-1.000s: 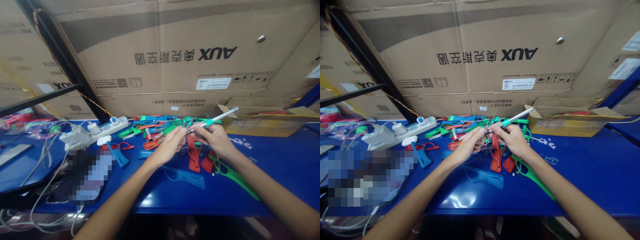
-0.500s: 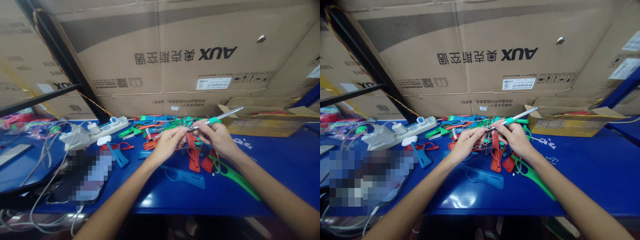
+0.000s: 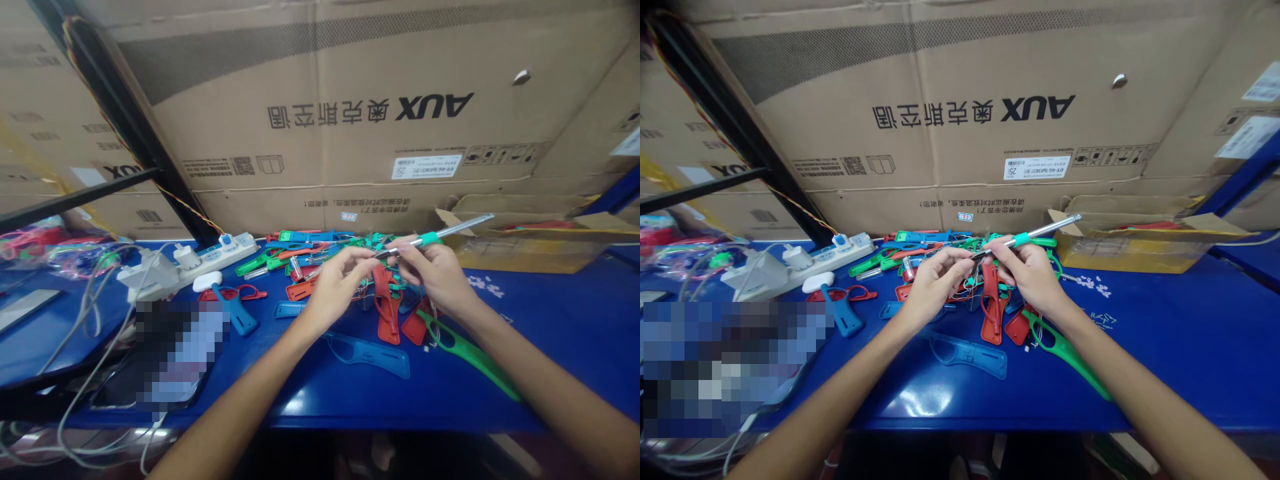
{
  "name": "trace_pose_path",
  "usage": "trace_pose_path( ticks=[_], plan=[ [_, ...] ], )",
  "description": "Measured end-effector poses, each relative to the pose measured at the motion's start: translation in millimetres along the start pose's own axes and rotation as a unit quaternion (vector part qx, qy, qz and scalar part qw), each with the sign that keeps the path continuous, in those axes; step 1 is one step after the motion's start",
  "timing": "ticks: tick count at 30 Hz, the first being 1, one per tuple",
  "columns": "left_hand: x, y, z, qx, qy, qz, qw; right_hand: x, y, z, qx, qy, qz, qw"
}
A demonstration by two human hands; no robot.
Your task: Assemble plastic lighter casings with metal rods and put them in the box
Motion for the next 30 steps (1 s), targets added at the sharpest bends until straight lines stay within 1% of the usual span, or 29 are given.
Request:
trace_pose_path(
  ticks=[4,8,13,17,20,25,30],
  plan=[
    [1,-1,8.0,-0.024,-0.020,0.008,0.999,2,0,0,-0.004,0.011,0.006,1.000],
    [8,-3,10.4,-0.034,0.015,0.033,0.999,3,0,-2,0.003,0.011,0.010,1.000],
    [9,-2,12.2,-0.053,0.051,0.037,0.997,2,-1,-2,0.005,0.009,0.006,1.000],
    [9,-1,18.0,-0.075,0.041,0.037,0.996,0,0,-3,0.003,0.008,-0.003,1.000],
    [9,-1,20.2,-0.080,0.021,0.031,0.996,-3,0,-3,-0.002,0.007,-0.012,1.000],
    [17,-1,21.0,-0.087,0.060,0.058,0.993,-2,-1,-4,0.000,0.011,-0.009,1.000],
    [20,0,19.7,-0.081,0.064,0.069,0.992,-3,0,-4,-0.004,0.015,-0.007,1.000]
  ],
)
Point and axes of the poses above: each hand's wrist, its own y-axis away from the middle knuckle, its own z-axis out of the back of the hand, x = y × z, the point moved 10 cm from there along -y, towards the middle knuckle, and after that the axes turned 2 degrees about x, right-handed, at the moved point
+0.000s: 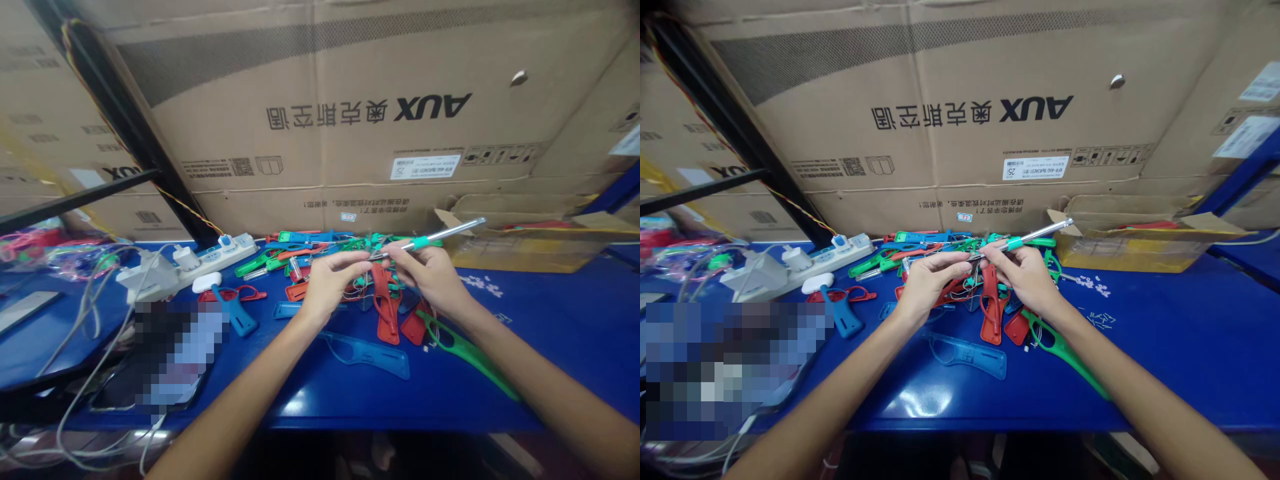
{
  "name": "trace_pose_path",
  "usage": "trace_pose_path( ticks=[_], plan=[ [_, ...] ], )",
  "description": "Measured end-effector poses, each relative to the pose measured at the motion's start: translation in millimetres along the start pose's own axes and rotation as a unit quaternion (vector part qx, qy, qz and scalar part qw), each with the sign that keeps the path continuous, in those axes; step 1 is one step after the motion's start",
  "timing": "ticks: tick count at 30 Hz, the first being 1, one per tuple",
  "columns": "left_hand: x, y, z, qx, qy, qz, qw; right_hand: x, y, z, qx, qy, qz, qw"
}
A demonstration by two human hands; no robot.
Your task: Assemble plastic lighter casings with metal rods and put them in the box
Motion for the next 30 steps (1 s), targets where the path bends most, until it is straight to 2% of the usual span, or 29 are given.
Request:
trace_pose_path(
  ticks=[7,16,21,26,30],
  plan=[
    [1,1,-1.9,-0.002,0.017,0.013,1.000,-1,0,0,-0.001,0.002,0.003,1.000],
    [0,1,-0.4,-0.006,0.004,-0.011,1.000,-1,0,-2,0.006,-0.006,-0.001,1.000],
    [-22,6,-3.2,-0.014,-0.081,-0.098,0.992,-7,0,0,0.001,-0.008,-0.007,1.000],
    [-44,15,-11.2,-0.002,-0.168,-0.209,0.963,-4,0,1,-0.004,-0.005,-0.004,1.000],
    [-47,16,-14.9,0.011,-0.210,-0.221,0.952,0,0,0,0.002,-0.009,0.003,1.000]
  ],
)
Point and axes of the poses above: each hand's wrist, its own y-axis away from the middle knuckle, its own z-axis out of the back of the hand, x = y × z, the point moved 10 cm from there along -y, towards the middle knuckle, and after that the axes turned 2 degrees about x, right-handed, at the moved point
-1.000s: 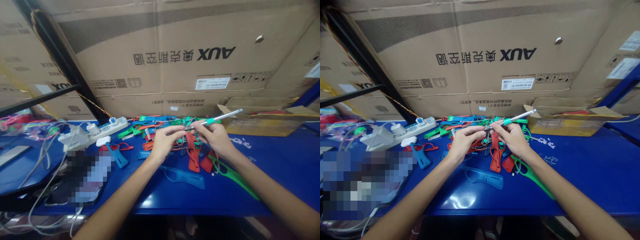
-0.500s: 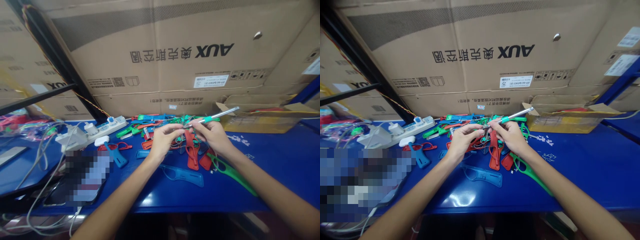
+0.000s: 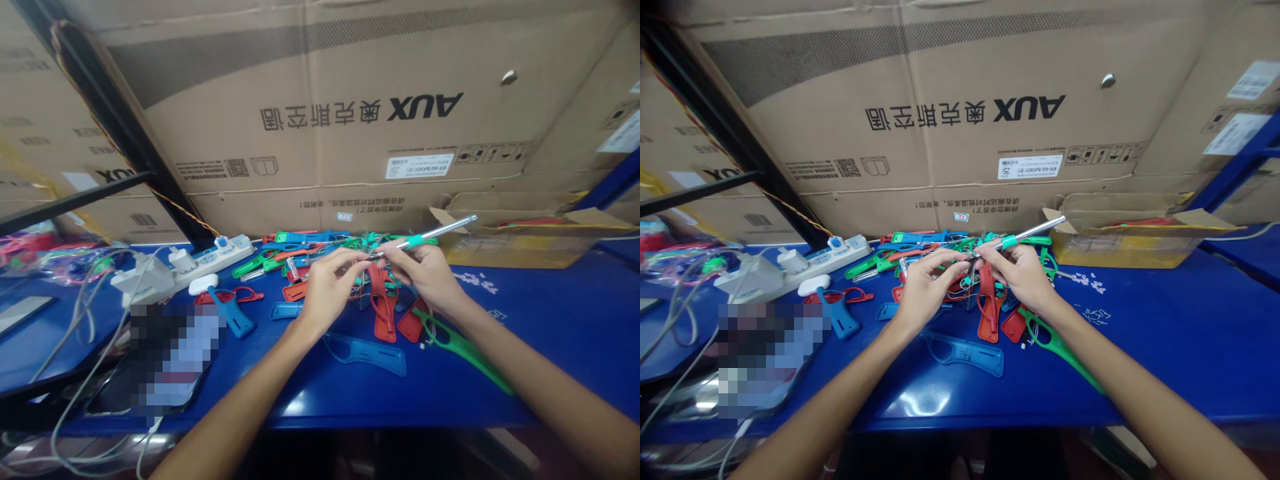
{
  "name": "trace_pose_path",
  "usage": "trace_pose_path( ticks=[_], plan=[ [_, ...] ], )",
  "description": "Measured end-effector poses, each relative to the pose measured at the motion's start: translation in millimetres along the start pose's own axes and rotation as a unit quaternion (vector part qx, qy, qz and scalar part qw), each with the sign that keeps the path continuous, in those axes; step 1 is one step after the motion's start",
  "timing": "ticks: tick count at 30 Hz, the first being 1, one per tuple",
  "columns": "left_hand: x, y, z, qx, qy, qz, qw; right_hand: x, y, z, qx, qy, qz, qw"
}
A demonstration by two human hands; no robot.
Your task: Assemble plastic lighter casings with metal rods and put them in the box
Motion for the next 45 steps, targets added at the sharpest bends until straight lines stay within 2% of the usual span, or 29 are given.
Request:
trace_pose_path(
  ticks=[3,7,10,17,23,29,35,40,45],
  plan=[
    [4,-1,-2.1,0.012,0.028,0.029,0.999,1,1,-4,0.022,-0.002,0.008,1.000],
    [19,0,-8.4,0.032,0.100,0.120,0.987,-5,3,-11,0.048,-0.003,-0.004,0.999],
    [29,2,-12.2,0.038,0.143,0.177,0.973,-9,4,-8,0.030,-0.030,-0.030,0.999],
    [40,8,-18.7,0.045,0.189,0.243,0.950,-7,3,-7,0.025,-0.050,-0.034,0.998],
    [41,9,-16.5,0.024,0.235,0.253,0.938,-17,2,-9,0.047,-0.045,-0.045,0.997],
    [30,5,-16.9,0.054,0.204,0.207,0.955,-21,3,-14,0.048,-0.058,-0.063,0.995],
    [32,5,-19.7,0.064,0.166,0.170,0.969,-28,4,-15,0.035,-0.051,-0.089,0.994],
    [38,8,-23.2,0.073,0.131,0.193,0.970,-12,0,-12,0.028,0.019,-0.016,0.999],
    [40,10,-25.5,0.086,0.173,0.218,0.957,-9,2,-13,0.026,0.028,0.017,0.999]
  ],
)
Point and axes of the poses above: each hand's wrist, its own y-axis away from the middle knuckle, its own z-axis out of the back of the hand, x = y × z, the point moved 10 cm from there along -y, towards the middle knuckle, and after that the axes turned 2 degrees about x, right-handed, at the moved point
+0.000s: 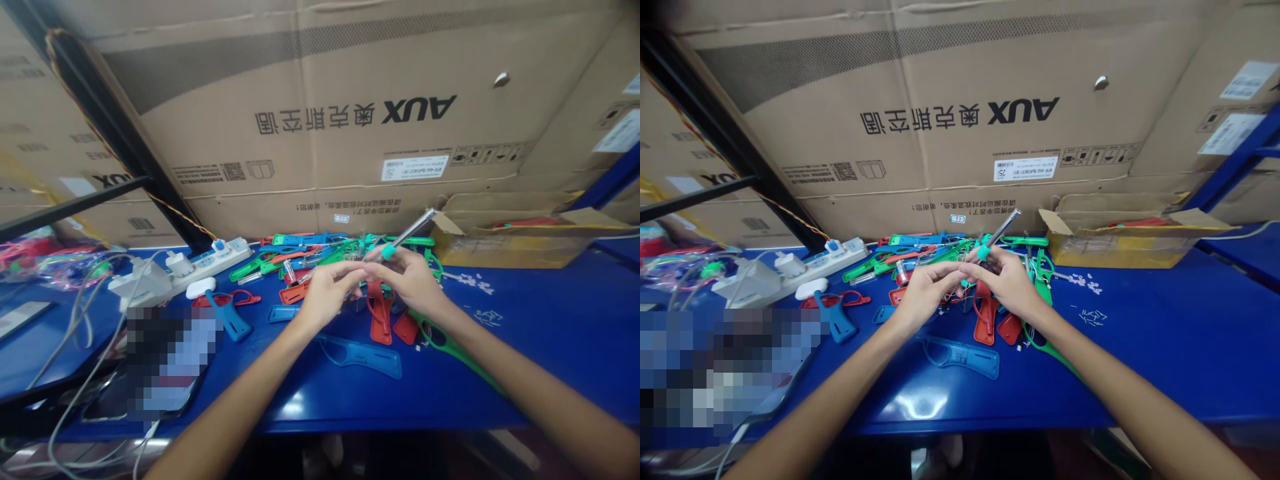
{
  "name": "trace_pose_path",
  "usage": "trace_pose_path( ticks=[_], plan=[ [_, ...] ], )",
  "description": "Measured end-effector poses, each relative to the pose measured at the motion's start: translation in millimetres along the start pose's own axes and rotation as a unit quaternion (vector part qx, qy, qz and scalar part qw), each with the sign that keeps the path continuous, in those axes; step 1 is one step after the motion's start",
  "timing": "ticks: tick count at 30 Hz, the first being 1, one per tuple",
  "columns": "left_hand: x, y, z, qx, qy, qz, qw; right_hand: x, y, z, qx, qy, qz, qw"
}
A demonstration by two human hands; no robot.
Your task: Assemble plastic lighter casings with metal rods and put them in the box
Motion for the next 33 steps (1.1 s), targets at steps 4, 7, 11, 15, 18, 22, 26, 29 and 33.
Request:
trace_pose_path(
  ticks=[4,7,11,15,18,22,26,29,33],
  plan=[
    [6,-4,11.2,-0.027,0.066,0.021,0.997,1,4,4,-0.028,0.017,0.019,0.999],
    [8,-5,15.4,-0.038,0.085,0.026,0.995,2,4,3,-0.030,0.057,0.015,0.998],
    [13,-3,10.7,-0.028,0.094,0.034,0.995,0,1,6,-0.044,0.052,0.009,0.998],
    [11,0,10.2,-0.063,0.081,0.001,0.995,-12,0,-3,-0.009,-0.010,-0.051,0.999],
    [1,3,3.3,-0.064,0.072,-0.055,0.994,-15,4,-12,0.020,-0.028,-0.092,0.995],
    [-10,10,1.6,-0.100,0.015,-0.110,0.989,-3,9,-14,0.007,-0.041,-0.061,0.997],
    [-16,12,-1.9,-0.094,-0.021,-0.124,0.988,3,11,-12,-0.008,-0.052,-0.032,0.998],
    [-15,10,-9.2,-0.040,0.006,-0.108,0.993,2,10,-9,-0.018,-0.065,-0.037,0.997],
    [-25,14,-7.9,-0.054,-0.086,-0.148,0.984,-3,9,-4,-0.034,-0.063,-0.050,0.996]
  ],
)
Point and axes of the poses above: each hand's wrist, its own y-axis away from the middle knuckle, its own z-axis out of the back of the hand, x = y × z, the point moved 10 cm from there along -y, towards the middle knuckle, and after that the axes turned 2 degrees about x, right-handed, at the moved point
